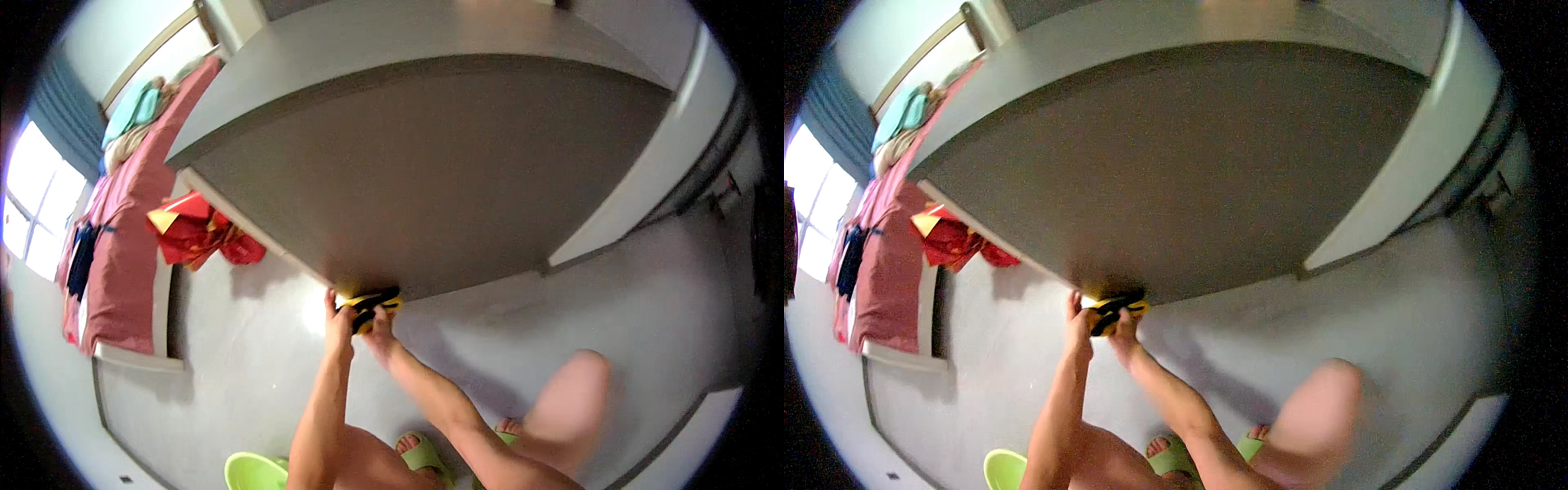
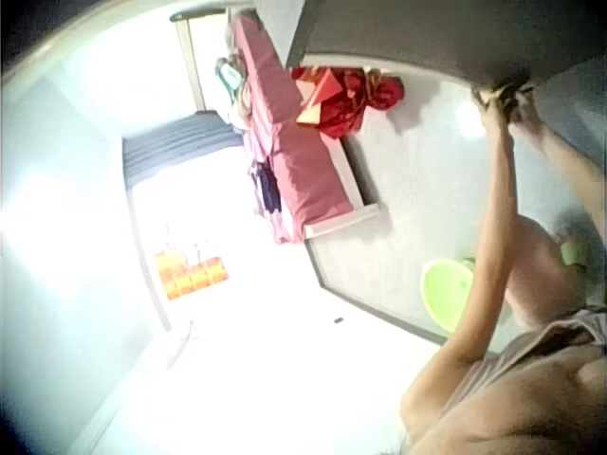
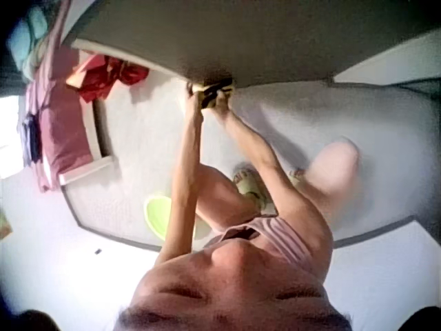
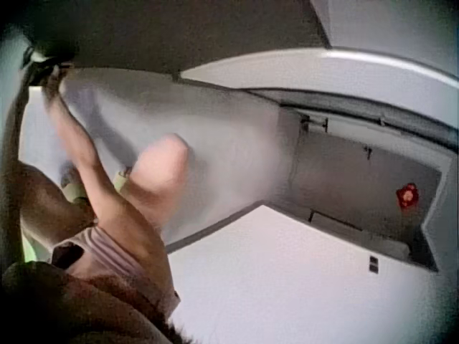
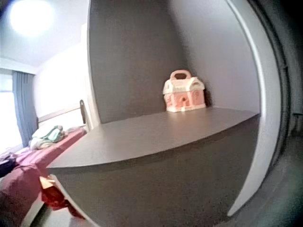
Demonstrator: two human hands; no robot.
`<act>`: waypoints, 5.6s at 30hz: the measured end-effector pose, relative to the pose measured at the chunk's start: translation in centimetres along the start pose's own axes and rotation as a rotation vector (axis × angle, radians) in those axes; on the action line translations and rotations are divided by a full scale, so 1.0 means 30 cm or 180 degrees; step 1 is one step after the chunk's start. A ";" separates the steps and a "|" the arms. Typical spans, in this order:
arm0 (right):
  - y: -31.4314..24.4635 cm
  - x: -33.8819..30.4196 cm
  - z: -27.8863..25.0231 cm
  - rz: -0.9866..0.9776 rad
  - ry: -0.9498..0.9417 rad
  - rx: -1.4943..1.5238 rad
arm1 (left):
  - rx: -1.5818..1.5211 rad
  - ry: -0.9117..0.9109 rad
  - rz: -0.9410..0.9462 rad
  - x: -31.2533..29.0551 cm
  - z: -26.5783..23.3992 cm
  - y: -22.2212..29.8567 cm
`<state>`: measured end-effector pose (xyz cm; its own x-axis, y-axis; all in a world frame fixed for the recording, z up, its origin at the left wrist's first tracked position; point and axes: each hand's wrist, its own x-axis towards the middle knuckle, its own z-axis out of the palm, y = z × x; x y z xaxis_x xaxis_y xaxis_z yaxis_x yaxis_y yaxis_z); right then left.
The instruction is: The person wipes the interior walls, shelves, and hooks of a wardrobe using a cloth, handles a small component, and folds the cloth.
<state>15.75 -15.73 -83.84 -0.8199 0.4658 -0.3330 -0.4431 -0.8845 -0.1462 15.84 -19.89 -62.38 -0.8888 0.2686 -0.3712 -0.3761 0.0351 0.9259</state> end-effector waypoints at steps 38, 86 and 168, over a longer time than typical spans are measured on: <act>-1.397 -0.886 0.609 -0.1370 -0.0241 -0.2618 | -0.0196 -0.1649 0.0910 -0.407 0.819 0.374; -1.109 -0.778 0.419 -0.3083 -0.1716 -0.6352 | 0.0749 -0.2643 0.0422 -0.387 0.529 0.015; -1.779 -0.362 -0.061 -0.3761 0.1712 -0.5909 | 0.2357 -0.2514 0.2221 -0.212 1.337 -0.475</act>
<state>48.96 26.37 -74.13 -0.2472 0.8660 0.4346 0.4777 0.4992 -0.7229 37.36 16.52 -70.41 -0.3470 0.9313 0.1109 0.5632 0.1123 0.8187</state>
